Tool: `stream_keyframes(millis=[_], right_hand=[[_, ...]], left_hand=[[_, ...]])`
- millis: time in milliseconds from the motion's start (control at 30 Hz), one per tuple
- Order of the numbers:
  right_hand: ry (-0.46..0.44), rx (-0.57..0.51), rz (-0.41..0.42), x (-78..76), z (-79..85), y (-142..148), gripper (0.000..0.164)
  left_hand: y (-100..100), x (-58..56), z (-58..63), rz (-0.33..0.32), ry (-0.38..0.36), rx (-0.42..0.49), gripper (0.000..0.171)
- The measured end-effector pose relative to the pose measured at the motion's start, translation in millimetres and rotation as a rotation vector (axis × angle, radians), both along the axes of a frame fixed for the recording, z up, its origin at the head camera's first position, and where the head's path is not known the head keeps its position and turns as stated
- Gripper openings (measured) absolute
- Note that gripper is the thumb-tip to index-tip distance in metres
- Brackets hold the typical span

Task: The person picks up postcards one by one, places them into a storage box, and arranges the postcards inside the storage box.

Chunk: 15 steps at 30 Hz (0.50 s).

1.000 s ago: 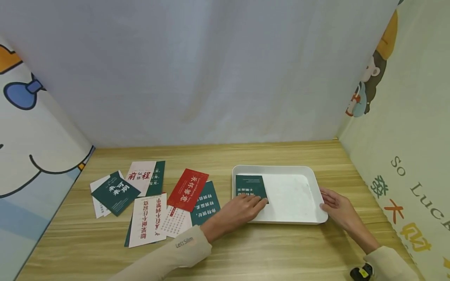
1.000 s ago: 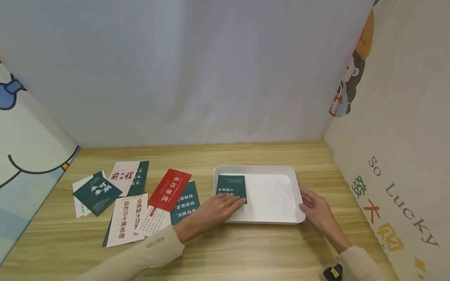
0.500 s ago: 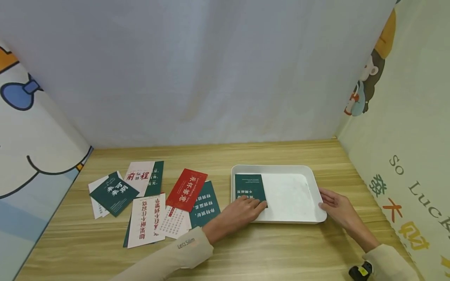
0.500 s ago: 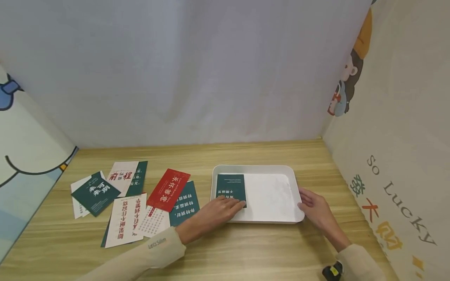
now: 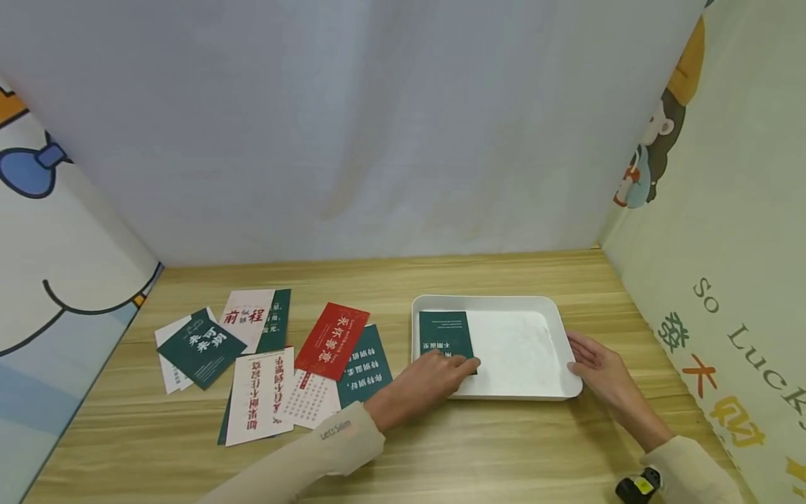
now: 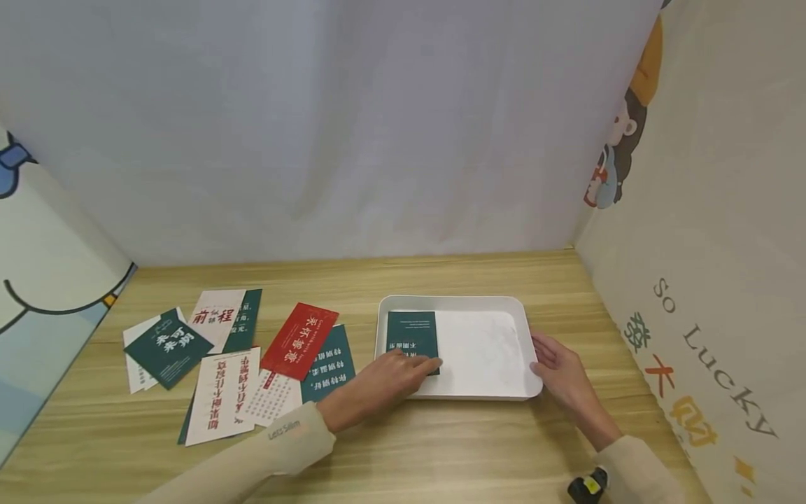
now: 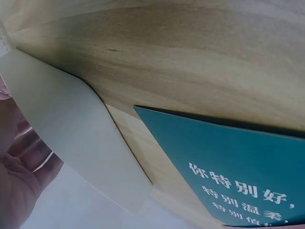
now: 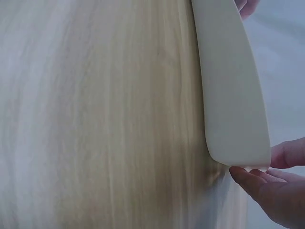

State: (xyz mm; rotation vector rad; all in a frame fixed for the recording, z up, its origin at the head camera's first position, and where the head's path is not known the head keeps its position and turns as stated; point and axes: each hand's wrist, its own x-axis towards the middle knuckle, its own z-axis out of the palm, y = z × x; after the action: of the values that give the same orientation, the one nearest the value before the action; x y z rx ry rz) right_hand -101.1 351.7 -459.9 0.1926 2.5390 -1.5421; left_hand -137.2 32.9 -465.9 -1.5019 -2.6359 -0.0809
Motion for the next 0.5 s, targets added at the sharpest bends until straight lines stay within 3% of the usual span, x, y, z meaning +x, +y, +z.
stream_keyframes(millis=[267, 500], right_hand=[[-0.020, -0.058, -0.035, -0.3, -0.7, -2.8, 0.061], [-0.032, -0.071, -0.034, 0.4, -0.9, -2.4, 0.061]], left_hand=[[1.5, -1.9, 1.8, 0.030, -0.095, 0.044, 0.039], [5.0, -5.1, 0.5, 0.035, -0.118, 0.045, 0.038]])
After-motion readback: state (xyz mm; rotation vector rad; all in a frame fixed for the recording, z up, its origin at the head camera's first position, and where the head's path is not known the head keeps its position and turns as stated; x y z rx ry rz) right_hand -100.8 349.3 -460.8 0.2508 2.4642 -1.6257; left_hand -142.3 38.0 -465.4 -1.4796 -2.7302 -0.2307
